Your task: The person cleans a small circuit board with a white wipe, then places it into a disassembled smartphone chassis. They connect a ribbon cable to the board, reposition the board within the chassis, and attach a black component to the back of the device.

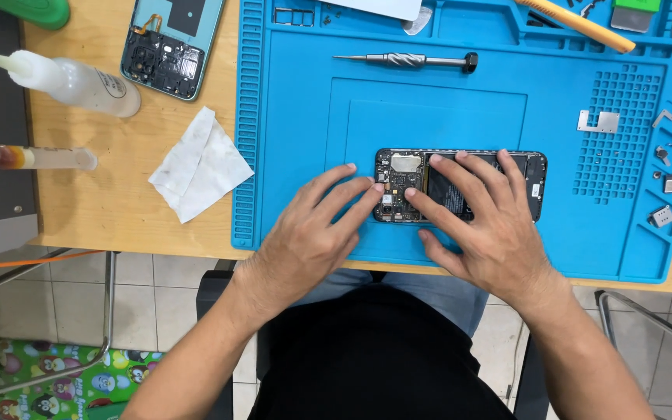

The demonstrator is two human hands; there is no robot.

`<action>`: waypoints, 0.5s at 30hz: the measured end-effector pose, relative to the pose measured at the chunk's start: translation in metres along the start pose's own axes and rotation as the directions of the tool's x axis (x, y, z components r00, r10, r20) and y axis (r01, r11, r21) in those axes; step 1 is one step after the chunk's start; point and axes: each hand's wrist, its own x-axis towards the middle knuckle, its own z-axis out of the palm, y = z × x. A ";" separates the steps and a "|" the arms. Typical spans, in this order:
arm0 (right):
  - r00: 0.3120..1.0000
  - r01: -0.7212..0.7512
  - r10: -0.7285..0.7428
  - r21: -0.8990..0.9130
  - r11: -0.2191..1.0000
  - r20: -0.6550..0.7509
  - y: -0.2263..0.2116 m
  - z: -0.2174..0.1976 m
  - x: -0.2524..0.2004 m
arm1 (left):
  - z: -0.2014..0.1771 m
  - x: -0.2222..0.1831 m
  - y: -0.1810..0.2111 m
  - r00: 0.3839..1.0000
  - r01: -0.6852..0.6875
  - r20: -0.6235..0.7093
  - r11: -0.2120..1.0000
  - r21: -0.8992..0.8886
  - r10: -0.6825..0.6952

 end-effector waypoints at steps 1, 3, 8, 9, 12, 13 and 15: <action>1.000 -0.002 0.002 0.002 1.000 0.001 0.000 0.001 -0.001 | 0.000 0.002 0.001 1.000 0.000 0.002 1.000 -0.001 0.000; 1.000 0.004 -0.004 0.018 1.000 -0.002 0.001 0.003 -0.003 | -0.001 0.007 0.004 0.999 -0.032 -0.016 0.994 0.104 0.034; 1.000 -0.005 0.006 0.030 1.000 -0.018 0.002 0.002 -0.003 | -0.002 0.017 0.002 0.995 -0.054 -0.071 0.973 0.223 0.071; 1.000 -0.003 0.005 0.051 0.999 -0.027 0.002 0.003 -0.003 | -0.005 0.018 0.002 0.994 -0.057 -0.076 0.963 0.263 0.079; 0.995 -0.014 0.030 0.173 0.985 -0.091 -0.001 -0.001 -0.003 | -0.007 0.016 -0.005 0.997 -0.079 0.025 0.987 0.141 0.076; 0.995 -0.010 0.027 0.173 0.985 -0.093 -0.001 -0.001 -0.004 | -0.007 0.017 -0.005 0.997 -0.077 0.023 0.987 0.144 0.074; 0.991 -0.037 0.062 0.194 0.980 -0.123 -0.001 0.000 -0.005 | -0.006 0.022 -0.007 0.988 -0.153 -0.010 0.987 0.044 0.154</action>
